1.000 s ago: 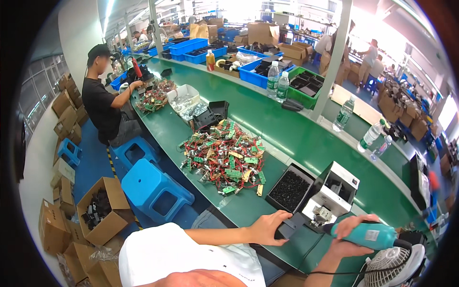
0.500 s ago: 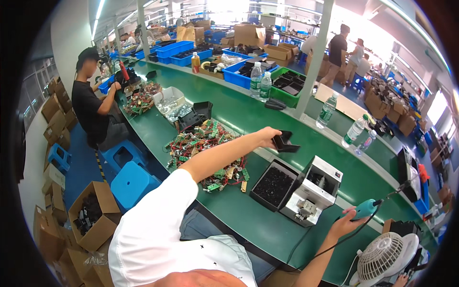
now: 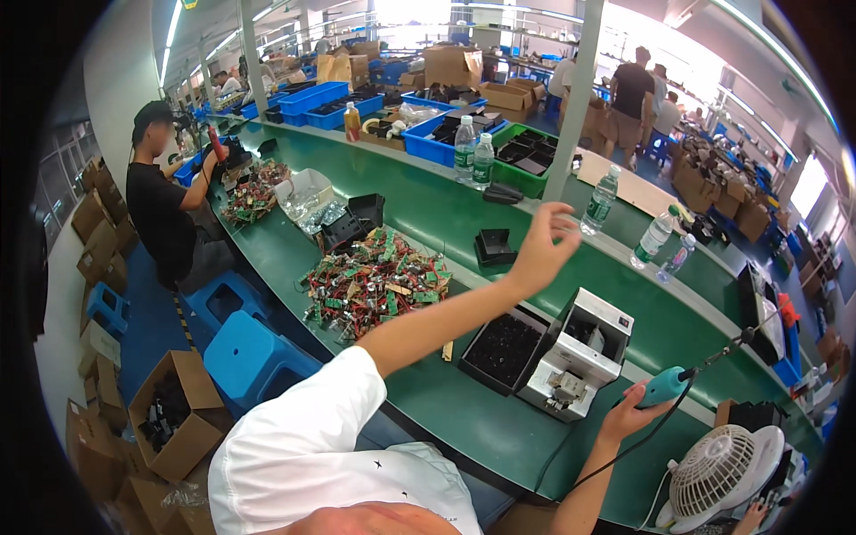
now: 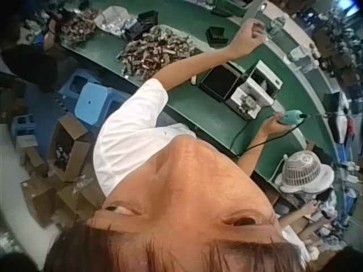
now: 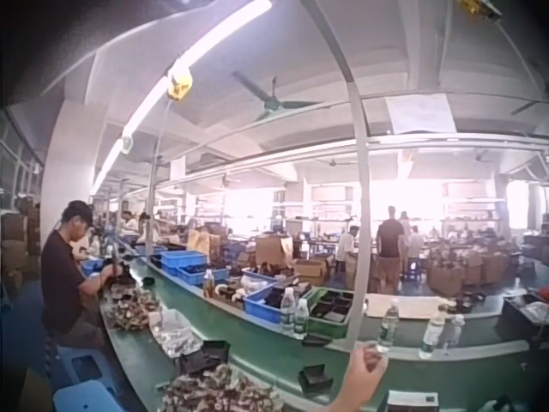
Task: Assemble electronic parts into plastic housings using an electric screwdriver at a factory workstation.
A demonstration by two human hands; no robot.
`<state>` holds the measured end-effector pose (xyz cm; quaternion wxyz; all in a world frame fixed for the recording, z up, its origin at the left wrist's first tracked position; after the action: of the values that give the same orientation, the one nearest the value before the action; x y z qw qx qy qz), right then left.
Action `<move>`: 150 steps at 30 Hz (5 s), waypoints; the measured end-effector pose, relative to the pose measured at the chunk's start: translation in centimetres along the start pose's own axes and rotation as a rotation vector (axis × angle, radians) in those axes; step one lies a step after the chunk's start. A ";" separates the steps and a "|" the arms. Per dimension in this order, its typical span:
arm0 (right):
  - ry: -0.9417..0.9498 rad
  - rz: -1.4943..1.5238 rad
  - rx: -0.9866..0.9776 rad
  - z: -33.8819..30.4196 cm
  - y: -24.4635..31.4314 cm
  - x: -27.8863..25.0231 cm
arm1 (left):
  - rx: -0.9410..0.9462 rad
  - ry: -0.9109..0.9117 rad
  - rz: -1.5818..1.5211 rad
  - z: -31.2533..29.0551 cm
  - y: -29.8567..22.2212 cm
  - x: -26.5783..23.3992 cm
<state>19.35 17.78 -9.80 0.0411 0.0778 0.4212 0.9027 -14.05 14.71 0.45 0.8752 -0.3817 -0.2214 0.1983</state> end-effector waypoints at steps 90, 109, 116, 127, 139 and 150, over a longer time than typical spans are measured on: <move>0.007 0.037 0.029 -0.2 -0.9 0.1 | 0.524 0.626 -1.148 -9.6 -22.7 -0.1; 0.016 0.040 0.024 -0.3 -0.6 0.2 | 0.396 0.580 -1.170 -9.5 -22.8 -3.0; 0.012 0.057 0.014 -0.3 -1.2 0.1 | 0.436 0.591 -1.150 -9.6 -23.2 -3.2; 0.018 0.048 0.024 -0.3 -1.0 0.1 | 0.398 0.648 -1.119 -9.4 -23.9 -3.1; 0.007 0.047 0.023 -0.4 -1.1 0.2 | 0.459 0.709 -1.217 -9.7 -24.4 -2.6; 0.011 0.040 0.003 -0.3 -0.3 0.4 | 0.489 0.746 -1.270 -10.0 -24.3 -2.2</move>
<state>18.89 17.84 -10.15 0.0205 0.0815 0.4213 0.9030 -6.18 -7.55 12.17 0.8970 -0.0193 -0.0383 -0.4398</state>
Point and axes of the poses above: each hand's wrist, its own z-axis towards the middle knuckle, its own x-axis out of the palm, y = z × x, the point moved 9 cm from there along z, towards the middle knuckle, and after that the axes turned 3 degrees about -z, right-handed, at the moved point
